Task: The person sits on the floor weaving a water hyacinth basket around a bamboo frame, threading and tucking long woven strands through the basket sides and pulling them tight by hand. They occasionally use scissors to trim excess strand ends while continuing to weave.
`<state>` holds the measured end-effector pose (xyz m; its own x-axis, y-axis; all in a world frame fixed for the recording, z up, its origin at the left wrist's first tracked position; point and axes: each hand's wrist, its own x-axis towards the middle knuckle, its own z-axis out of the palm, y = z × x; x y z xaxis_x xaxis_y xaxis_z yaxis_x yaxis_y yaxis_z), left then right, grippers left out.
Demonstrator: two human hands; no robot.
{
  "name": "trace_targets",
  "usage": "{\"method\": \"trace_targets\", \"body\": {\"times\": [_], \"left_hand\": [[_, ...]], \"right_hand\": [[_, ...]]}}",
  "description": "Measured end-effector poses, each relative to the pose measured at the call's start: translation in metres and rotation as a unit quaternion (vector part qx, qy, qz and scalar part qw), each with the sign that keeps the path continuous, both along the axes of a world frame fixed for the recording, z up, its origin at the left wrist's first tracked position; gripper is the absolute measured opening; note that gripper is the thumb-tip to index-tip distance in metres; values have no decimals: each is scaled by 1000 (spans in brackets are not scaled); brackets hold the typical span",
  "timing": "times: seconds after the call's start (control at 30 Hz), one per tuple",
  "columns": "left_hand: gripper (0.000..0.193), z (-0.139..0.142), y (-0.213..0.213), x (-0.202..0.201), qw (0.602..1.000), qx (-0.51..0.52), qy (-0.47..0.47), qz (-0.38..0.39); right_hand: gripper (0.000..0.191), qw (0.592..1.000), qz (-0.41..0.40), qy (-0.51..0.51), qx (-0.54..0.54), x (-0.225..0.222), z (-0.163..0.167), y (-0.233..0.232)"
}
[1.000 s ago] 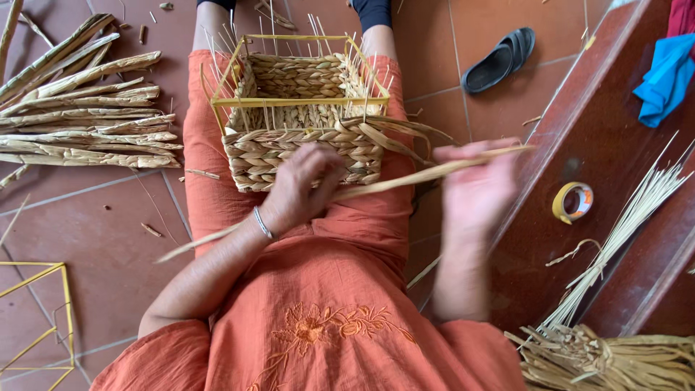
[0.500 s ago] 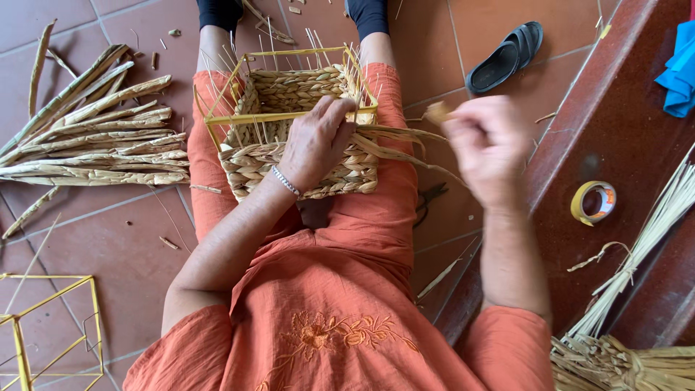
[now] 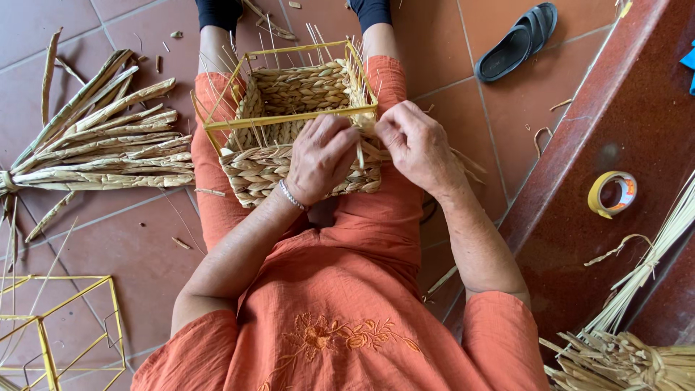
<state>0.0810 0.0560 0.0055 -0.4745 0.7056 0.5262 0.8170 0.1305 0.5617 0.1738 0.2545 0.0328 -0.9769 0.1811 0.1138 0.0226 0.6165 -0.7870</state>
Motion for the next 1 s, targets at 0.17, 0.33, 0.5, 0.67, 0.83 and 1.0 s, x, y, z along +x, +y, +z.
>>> {"method": "trace_targets", "body": {"times": [0.17,0.33,0.5,0.67,0.83,1.0], "left_hand": [[30,-9,-13,6,998,-12,64,-12],[25,-8,-15,11,997,-9,71,1],[19,-10,-4,11,999,-14,2,47],[15,-17,19,2,984,-65,-127,105],[61,-2,26,1,987,-101,-66,107],[98,18,23,-20,966,-77,171,177]], "right_hand": [[17,991,31,70,110,-4,8,-5],[30,959,12,124,253,-13,0,-15],[26,968,7,110,225,-11,-8,-12],[17,1000,-2,-9,-1,-5,5,4],[23,956,-68,149,242,20,13,-11],[49,983,-10,58,174,55,-9,-8]]}}
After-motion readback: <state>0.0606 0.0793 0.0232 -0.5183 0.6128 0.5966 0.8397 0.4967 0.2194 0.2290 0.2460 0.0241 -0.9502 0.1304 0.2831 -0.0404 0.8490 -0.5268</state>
